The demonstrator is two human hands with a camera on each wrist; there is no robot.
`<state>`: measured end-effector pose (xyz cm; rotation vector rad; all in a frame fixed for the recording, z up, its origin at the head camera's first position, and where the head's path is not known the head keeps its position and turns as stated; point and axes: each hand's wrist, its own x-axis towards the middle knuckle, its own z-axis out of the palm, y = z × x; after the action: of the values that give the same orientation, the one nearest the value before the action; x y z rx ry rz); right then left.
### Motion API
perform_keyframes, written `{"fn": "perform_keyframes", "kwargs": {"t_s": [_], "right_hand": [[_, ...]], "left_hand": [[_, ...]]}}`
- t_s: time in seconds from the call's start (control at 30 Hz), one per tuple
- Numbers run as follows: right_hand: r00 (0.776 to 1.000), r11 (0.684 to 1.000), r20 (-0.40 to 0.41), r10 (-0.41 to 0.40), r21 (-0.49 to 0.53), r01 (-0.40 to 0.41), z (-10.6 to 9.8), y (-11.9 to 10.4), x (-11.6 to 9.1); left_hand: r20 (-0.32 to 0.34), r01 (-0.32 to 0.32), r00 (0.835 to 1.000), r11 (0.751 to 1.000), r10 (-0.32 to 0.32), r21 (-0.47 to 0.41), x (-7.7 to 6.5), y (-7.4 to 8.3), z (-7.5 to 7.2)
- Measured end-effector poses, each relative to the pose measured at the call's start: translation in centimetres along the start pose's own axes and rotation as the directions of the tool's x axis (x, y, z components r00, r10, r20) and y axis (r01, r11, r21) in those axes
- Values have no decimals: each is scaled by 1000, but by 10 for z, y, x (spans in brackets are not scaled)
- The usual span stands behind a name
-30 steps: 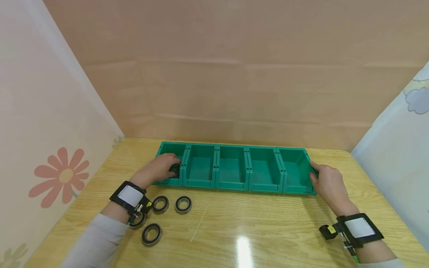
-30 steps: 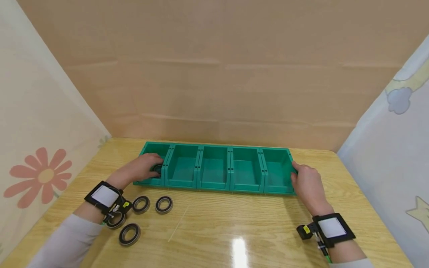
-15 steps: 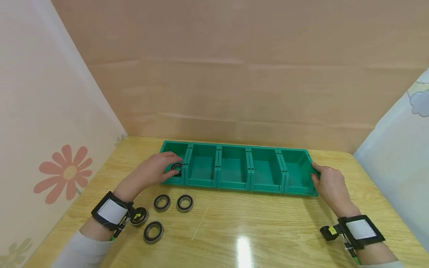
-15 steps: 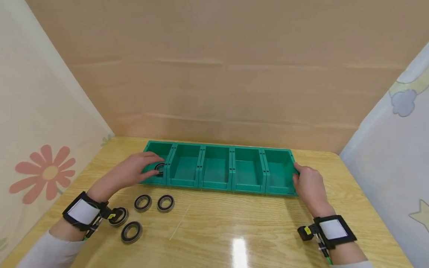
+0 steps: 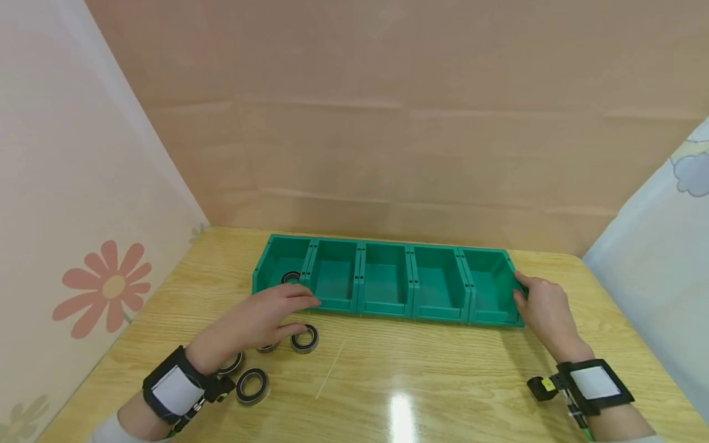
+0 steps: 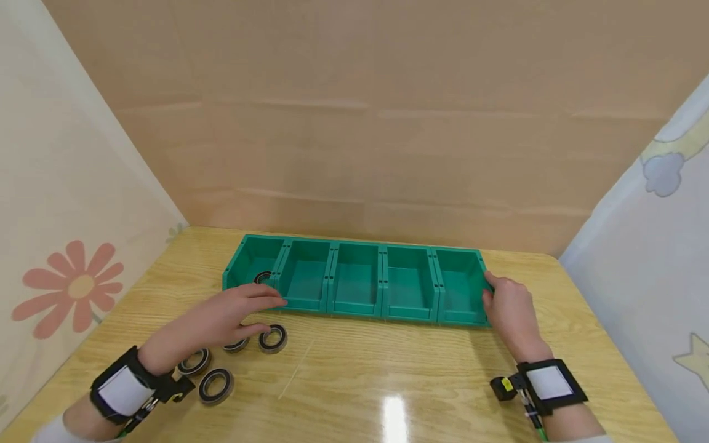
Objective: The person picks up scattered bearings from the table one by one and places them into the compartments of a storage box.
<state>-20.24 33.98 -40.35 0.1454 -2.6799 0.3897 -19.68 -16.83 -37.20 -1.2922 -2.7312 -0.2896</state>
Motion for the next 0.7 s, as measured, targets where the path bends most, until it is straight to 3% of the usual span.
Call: {"fn": "perform_keyframes", "kwargs": {"t_s": [0.47,0.7], "right_hand": [[1000,1000,4,-2,2,2,0,0,-1],[1000,1000,23,11,6,-11,0,0,-1]], "left_hand": [[48,-14,999,999,16,-30,1,6,18],[139,24,990,999,-18,-47,2,10,23]]}}
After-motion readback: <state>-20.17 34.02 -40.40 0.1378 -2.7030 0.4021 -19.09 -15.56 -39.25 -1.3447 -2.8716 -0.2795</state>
